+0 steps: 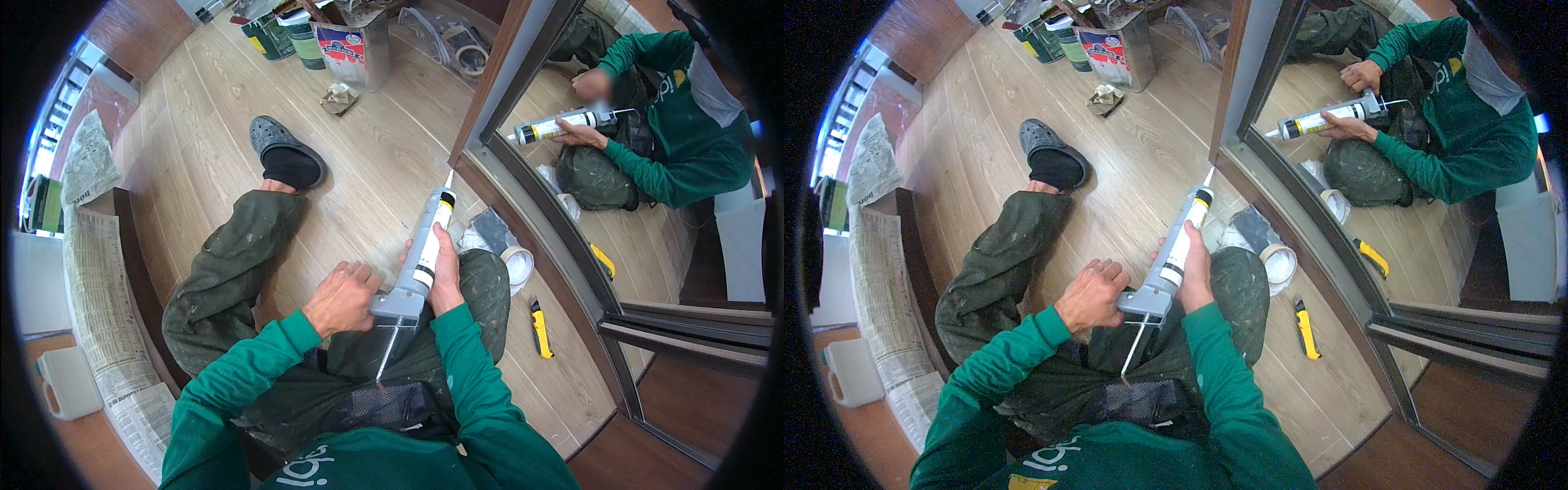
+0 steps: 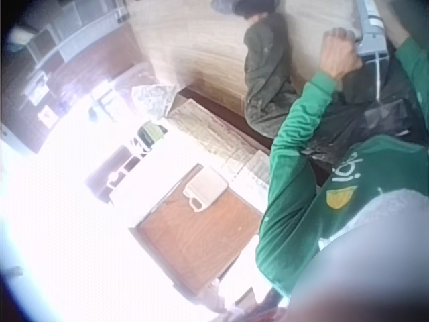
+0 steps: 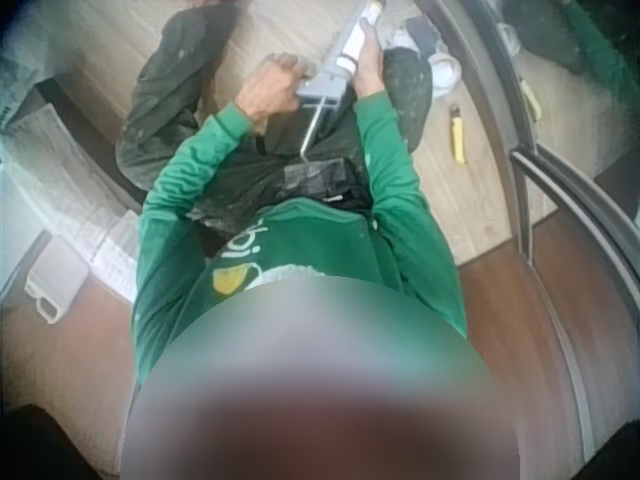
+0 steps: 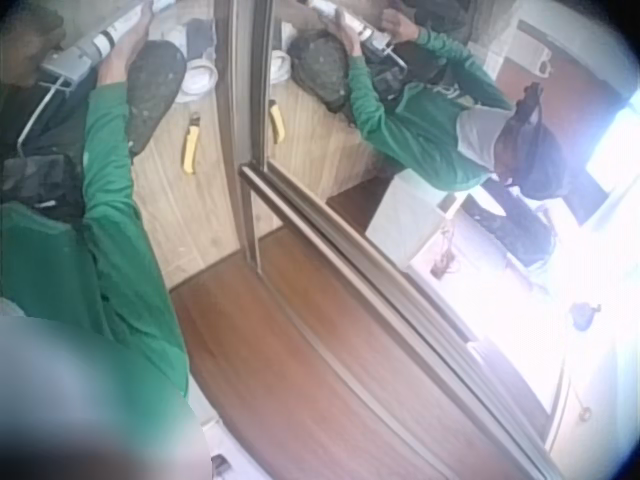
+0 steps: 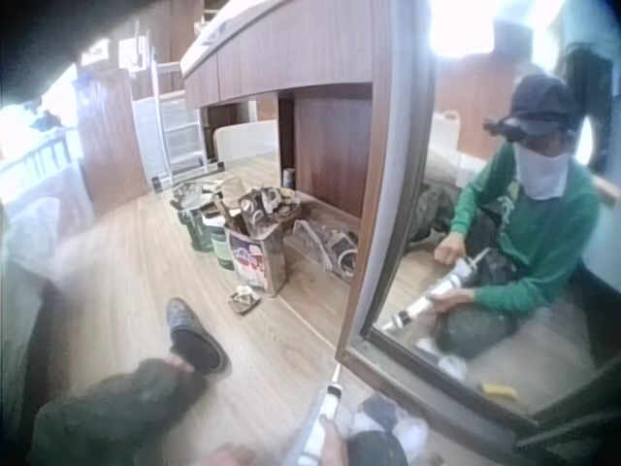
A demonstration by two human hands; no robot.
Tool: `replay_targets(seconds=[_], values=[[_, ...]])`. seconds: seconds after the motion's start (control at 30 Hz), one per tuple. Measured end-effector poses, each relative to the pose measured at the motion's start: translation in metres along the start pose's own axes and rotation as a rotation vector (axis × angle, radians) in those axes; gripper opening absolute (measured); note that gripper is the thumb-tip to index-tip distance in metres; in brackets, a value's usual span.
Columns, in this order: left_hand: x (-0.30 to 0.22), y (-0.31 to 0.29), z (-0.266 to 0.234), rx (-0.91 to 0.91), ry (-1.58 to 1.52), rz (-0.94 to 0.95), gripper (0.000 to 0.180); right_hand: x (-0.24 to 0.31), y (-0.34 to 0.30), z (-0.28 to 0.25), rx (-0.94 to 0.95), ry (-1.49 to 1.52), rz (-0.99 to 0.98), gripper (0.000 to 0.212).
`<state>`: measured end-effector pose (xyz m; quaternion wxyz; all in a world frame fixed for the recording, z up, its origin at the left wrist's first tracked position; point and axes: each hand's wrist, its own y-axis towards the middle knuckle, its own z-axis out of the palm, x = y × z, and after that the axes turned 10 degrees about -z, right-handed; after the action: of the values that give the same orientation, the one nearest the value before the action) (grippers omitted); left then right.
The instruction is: The person sits on the floor and uses a utility knife to trim the edge of a mirror frame. They then prepare a caulk tube, insert it into a caulking gun, and apply a bead of sealant along the frame's edge.
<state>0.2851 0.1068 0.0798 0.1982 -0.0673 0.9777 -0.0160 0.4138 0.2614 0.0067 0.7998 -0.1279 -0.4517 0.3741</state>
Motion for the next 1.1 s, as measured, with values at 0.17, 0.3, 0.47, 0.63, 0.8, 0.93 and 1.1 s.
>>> replay_targets(seconds=[0.17,0.3,0.47,0.63,0.8,0.93,1.1], values=[[-0.001,0.002,-0.001,-0.013,0.006,-0.004,0.034,0.0,0.003,-0.001,-0.005,-0.01,-0.003,0.057],[-0.003,0.003,-0.005,0.065,0.027,-0.035,0.036,-0.001,0.005,-0.002,0.001,-0.004,-0.011,0.056],[-0.005,0.004,-0.007,0.038,0.005,-0.011,0.034,-0.002,0.006,-0.004,0.017,0.023,-0.017,0.056],[-0.011,0.002,-0.004,-0.028,0.033,0.003,0.04,0.0,0.005,-0.004,0.002,0.008,-0.023,0.056],[-0.014,0.003,-0.008,-0.053,0.012,0.021,0.045,0.002,0.004,-0.003,0.009,0.022,-0.018,0.056],[-0.017,0.003,-0.011,-0.041,0.0,0.016,0.044,0.002,0.003,-0.004,0.012,0.032,-0.021,0.055],[-0.013,0.006,-0.005,-0.052,0.118,0.046,0.041,-0.001,0.005,-0.004,0.007,0.047,-0.023,0.053]])
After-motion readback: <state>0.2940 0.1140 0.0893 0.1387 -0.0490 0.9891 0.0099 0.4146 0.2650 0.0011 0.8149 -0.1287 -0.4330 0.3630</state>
